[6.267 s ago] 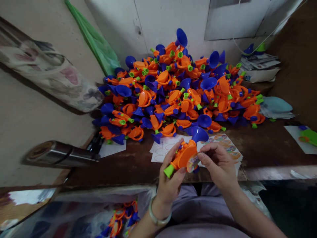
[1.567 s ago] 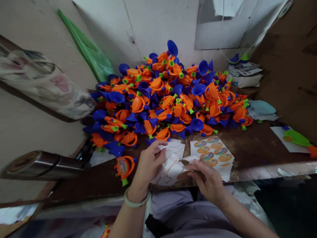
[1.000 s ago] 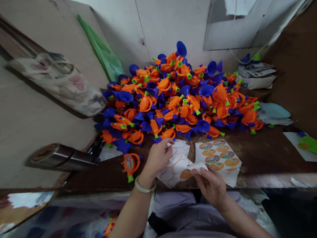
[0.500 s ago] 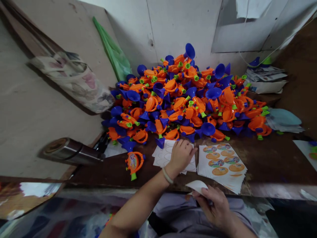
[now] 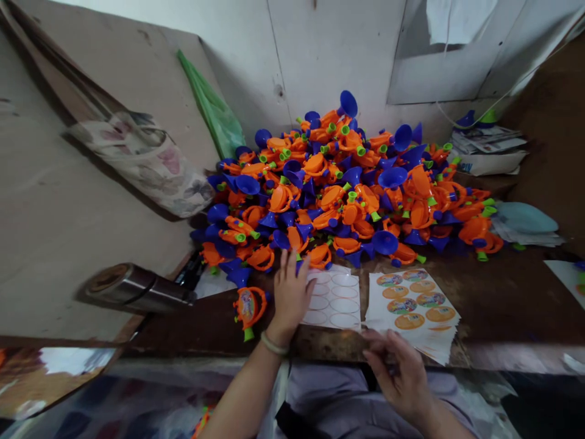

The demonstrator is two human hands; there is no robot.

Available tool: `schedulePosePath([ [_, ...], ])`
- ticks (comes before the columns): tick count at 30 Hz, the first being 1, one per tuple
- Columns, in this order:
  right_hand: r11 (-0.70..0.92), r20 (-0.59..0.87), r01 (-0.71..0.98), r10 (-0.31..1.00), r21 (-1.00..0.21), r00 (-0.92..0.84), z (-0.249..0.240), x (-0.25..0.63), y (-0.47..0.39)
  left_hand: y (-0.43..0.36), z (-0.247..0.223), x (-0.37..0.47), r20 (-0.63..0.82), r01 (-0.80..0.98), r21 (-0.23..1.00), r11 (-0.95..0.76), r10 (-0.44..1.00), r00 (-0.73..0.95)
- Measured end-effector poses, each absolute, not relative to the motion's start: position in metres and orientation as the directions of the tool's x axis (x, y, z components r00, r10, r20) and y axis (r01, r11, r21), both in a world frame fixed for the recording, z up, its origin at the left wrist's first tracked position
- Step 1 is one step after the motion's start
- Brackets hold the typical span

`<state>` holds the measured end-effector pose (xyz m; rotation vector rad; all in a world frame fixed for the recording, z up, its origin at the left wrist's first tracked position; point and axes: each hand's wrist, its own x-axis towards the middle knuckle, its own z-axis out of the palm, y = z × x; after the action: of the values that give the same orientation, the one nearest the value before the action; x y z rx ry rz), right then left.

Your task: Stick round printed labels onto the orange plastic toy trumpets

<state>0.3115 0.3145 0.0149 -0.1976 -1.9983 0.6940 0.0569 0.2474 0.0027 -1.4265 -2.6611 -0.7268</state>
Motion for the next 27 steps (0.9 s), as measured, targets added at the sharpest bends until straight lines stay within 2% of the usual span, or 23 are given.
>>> schedulePosePath([
  [3, 0.775, 0.715, -0.122, 0.494, -0.620, -0.494, 0.013, 0.307, 0.320, 0.255, 0.007, 0.030, 0.247, 0.716, 0.450, 0.534, 0.697, -0.674],
  [7, 0.736, 0.679, -0.042, 0.599, -0.675, -0.425, 0.019, 0.297, 0.329, 0.253, 0.019, 0.015, 0.298, 0.691, 0.536, 0.485, 0.658, -0.692],
  [9, 0.692, 0.661, -0.065, 0.653, -0.719, -0.369, 0.025, 0.291, 0.337, 0.242, 0.033, 0.019, 0.336, 0.699, 0.568, 0.435, 0.652, -0.679],
  [12, 0.532, 0.569, -0.202, 0.771, -0.823, -0.287, 0.037, 0.281, 0.351, 0.220, 0.058, 0.041, 0.403, 0.754, 0.604, 0.260, 0.716, -0.569],
  [15, 0.341, 0.423, -0.289, 0.856, -0.894, -0.297, 0.049, 0.270, 0.359, 0.205, 0.073, 0.075, 0.476, 0.729, 0.681, -0.065, 0.796, -0.374],
  [17, 0.256, 0.353, -0.305, 0.878, -0.917, -0.324, 0.056, 0.263, 0.356, 0.205, 0.073, 0.100, 0.451, 0.544, 0.826, -0.149, 0.754, -0.478],
  [19, 0.218, 0.319, -0.315, 0.893, -0.924, -0.317, 0.063, 0.257, 0.349, 0.212, 0.069, 0.125, 0.257, 0.168, 0.966, -0.195, 0.673, -0.694],
  [20, 0.213, 0.312, -0.318, 0.900, -0.924, -0.303, 0.066, 0.255, 0.344, 0.216, 0.068, 0.136, 0.115, -0.061, 0.972, -0.229, 0.680, -0.724],
  [22, 0.229, 0.322, -0.319, 0.905, -0.920, -0.278, 0.070, 0.252, 0.338, 0.223, 0.066, 0.153, -0.083, -0.430, 0.868, -0.249, 0.781, -0.619],
  [24, 0.286, 0.369, -0.306, 0.893, -0.908, -0.259, 0.072, 0.251, 0.336, 0.226, 0.066, 0.163, -0.123, -0.594, 0.770, -0.231, 0.861, -0.494],
  [27, 0.434, 0.492, -0.302, 0.857, -0.849, -0.153, 0.078, 0.257, 0.341, 0.226, 0.067, 0.169, -0.101, -0.594, 0.749, -0.296, 0.834, -0.543],
])
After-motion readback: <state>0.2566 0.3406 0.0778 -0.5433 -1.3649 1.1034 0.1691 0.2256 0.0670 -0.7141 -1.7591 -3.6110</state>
